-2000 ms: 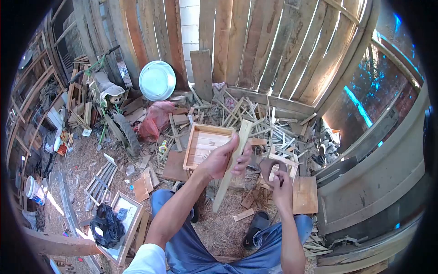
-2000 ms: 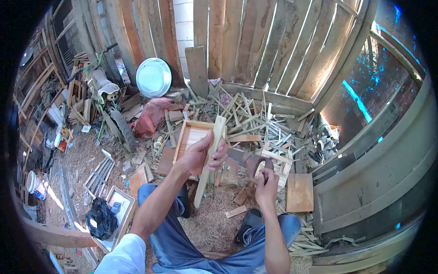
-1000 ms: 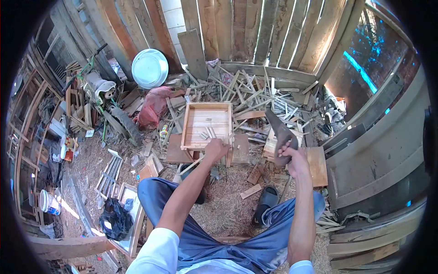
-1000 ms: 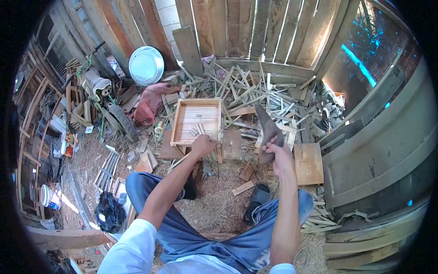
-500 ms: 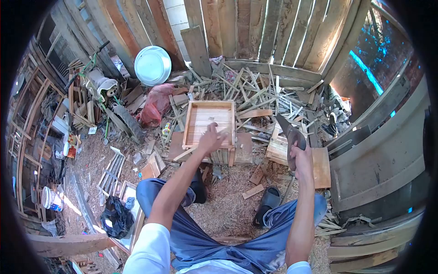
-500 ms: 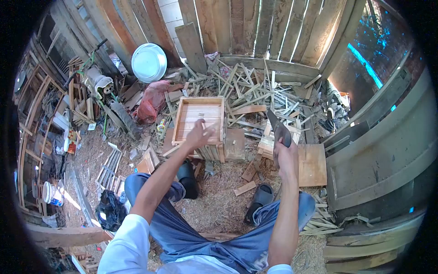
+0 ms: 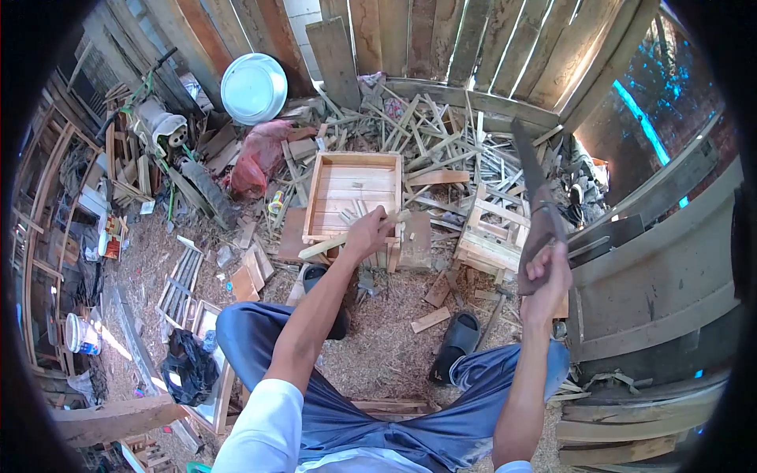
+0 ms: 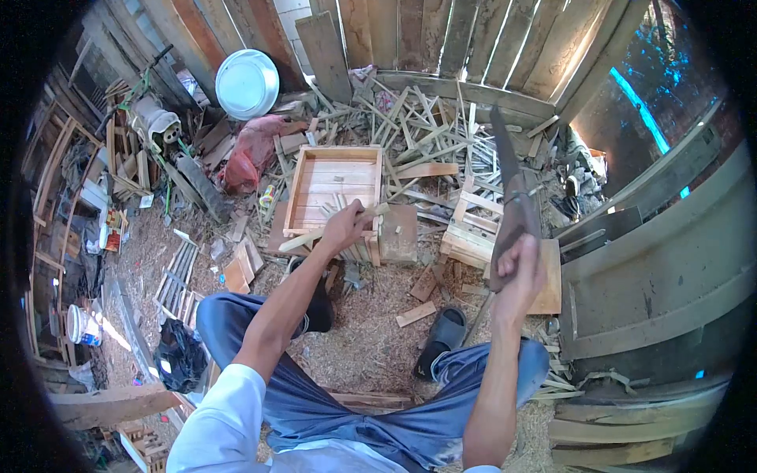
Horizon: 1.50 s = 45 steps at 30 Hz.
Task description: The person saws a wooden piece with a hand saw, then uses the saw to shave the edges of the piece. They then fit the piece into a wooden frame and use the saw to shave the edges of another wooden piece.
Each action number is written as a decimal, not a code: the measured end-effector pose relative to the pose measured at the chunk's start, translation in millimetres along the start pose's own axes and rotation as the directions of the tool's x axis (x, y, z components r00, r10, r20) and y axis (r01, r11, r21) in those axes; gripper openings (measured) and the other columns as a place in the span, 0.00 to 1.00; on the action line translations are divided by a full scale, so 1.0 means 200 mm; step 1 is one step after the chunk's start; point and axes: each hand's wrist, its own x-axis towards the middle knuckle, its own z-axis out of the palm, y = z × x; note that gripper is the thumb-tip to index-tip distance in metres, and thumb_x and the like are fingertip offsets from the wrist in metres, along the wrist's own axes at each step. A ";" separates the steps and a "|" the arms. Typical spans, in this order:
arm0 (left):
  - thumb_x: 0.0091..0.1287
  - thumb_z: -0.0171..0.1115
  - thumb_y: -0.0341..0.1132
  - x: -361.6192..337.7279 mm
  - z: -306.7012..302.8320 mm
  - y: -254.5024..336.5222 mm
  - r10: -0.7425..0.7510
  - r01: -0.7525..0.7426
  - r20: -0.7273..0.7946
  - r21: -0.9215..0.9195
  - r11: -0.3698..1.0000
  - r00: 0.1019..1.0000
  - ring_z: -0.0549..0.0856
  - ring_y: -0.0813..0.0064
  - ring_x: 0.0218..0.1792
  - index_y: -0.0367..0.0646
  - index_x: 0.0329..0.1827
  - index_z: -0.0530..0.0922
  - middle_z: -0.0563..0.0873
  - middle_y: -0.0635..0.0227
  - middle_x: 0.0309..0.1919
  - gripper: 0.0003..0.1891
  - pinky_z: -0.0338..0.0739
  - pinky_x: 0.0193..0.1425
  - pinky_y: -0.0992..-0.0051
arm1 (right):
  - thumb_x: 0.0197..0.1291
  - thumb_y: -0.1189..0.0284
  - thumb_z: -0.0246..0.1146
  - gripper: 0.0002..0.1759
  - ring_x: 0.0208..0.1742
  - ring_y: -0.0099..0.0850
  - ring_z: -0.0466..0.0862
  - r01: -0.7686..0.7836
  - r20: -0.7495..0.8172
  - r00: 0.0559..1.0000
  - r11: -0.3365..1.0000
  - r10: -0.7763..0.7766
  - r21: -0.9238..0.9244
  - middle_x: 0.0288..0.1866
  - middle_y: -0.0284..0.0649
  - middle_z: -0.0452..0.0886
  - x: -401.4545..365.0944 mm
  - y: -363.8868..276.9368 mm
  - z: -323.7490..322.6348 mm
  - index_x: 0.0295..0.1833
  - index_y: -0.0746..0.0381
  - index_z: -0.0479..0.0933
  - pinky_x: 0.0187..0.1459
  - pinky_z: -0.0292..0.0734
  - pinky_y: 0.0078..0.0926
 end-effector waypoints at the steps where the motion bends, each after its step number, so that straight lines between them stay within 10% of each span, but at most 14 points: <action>1: 0.66 0.62 0.44 0.00 0.00 0.01 -0.051 0.051 0.020 -0.030 0.998 0.999 0.83 0.46 0.40 0.41 0.45 0.72 0.84 0.51 0.35 0.16 0.76 0.42 0.53 | 0.73 0.61 0.54 0.16 0.28 0.21 0.67 0.061 0.030 0.997 0.977 -0.068 0.204 0.30 0.31 0.67 -0.04 -0.02 -0.01 0.37 0.62 0.70 0.35 0.62 0.21; 2: 0.66 0.62 0.44 0.00 -0.01 0.01 -0.057 0.057 0.023 -0.041 0.997 0.998 0.83 0.46 0.40 0.41 0.45 0.72 0.84 0.51 0.35 0.16 0.76 0.42 0.53 | 0.73 0.60 0.53 0.17 0.28 0.22 0.66 0.110 0.047 0.989 0.910 -0.141 0.399 0.30 0.31 0.67 -0.07 -0.05 -0.03 0.37 0.62 0.69 0.36 0.63 0.22; 6: 0.66 0.63 0.48 0.02 -0.02 -0.03 0.004 -0.004 0.018 -0.027 1.000 1.000 0.85 0.45 0.36 0.42 0.44 0.75 0.85 0.50 0.32 0.18 0.76 0.38 0.54 | 0.71 0.60 0.52 0.19 0.26 0.24 0.66 0.259 0.048 0.965 0.965 -0.257 -0.035 0.24 0.35 0.66 -0.18 -0.12 0.03 0.31 0.63 0.66 0.31 0.64 0.26; 8: 0.65 0.63 0.48 0.00 -0.04 0.01 -0.009 0.009 -0.004 -0.013 1.000 1.000 0.85 0.47 0.36 0.43 0.43 0.75 0.85 0.51 0.30 0.17 0.77 0.39 0.53 | 0.71 0.58 0.54 0.21 0.23 0.23 0.67 0.217 0.163 0.960 0.973 -0.226 0.074 0.21 0.33 0.66 -0.21 -0.01 -0.07 0.35 0.66 0.70 0.30 0.68 0.26; 14: 0.65 0.63 0.49 0.00 -0.02 -0.03 0.002 -0.004 -0.027 -0.076 0.997 1.000 0.85 0.48 0.36 0.44 0.41 0.78 0.86 0.53 0.31 0.17 0.77 0.40 0.54 | 0.70 0.60 0.60 0.19 0.19 0.19 0.71 -0.036 0.179 0.977 0.915 0.117 -0.402 0.17 0.29 0.70 -0.31 0.19 0.13 0.33 0.65 0.74 0.21 0.65 0.19; 17: 0.65 0.63 0.50 0.00 -0.06 -0.02 -0.059 0.060 0.017 -0.107 0.992 0.998 0.85 0.49 0.36 0.43 0.41 0.79 0.86 0.54 0.31 0.17 0.77 0.41 0.56 | 0.69 0.61 0.61 0.18 0.20 0.19 0.73 0.108 0.319 0.941 0.793 0.113 -0.599 0.18 0.30 0.72 -0.30 0.38 0.14 0.34 0.67 0.77 0.21 0.66 0.20; 21: 0.65 0.61 0.53 0.03 -0.04 -0.03 -0.183 0.195 0.074 -0.214 0.957 0.980 0.86 0.50 0.37 0.44 0.42 0.82 0.86 0.54 0.30 0.20 0.77 0.42 0.57 | 0.64 0.63 0.65 0.18 0.16 0.31 0.69 0.136 0.330 0.939 0.775 0.098 -0.617 0.15 0.44 0.68 -0.30 0.42 0.23 0.29 0.67 0.75 0.22 0.65 0.32; 35: 0.60 0.61 0.59 0.16 -0.03 -0.03 -0.438 0.517 0.356 -0.164 0.840 0.825 0.89 0.63 0.38 0.44 0.41 0.87 0.88 0.60 0.28 0.25 0.78 0.45 0.66 | 0.65 0.62 0.65 0.19 0.16 0.29 0.66 0.134 0.303 0.948 0.740 0.099 -0.660 0.14 0.43 0.66 -0.24 0.52 0.20 0.29 0.67 0.75 0.22 0.63 0.34; 45: 0.62 0.62 0.51 0.24 0.00 0.11 -0.468 0.459 0.145 0.091 0.884 0.872 0.87 0.54 0.46 0.45 0.42 0.87 0.89 0.55 0.40 0.19 0.79 0.50 0.58 | 0.64 0.62 0.65 0.18 0.16 0.31 0.68 0.237 0.322 0.947 0.702 -0.011 -0.672 0.15 0.45 0.68 -0.21 0.43 0.33 0.32 0.68 0.77 0.23 0.66 0.34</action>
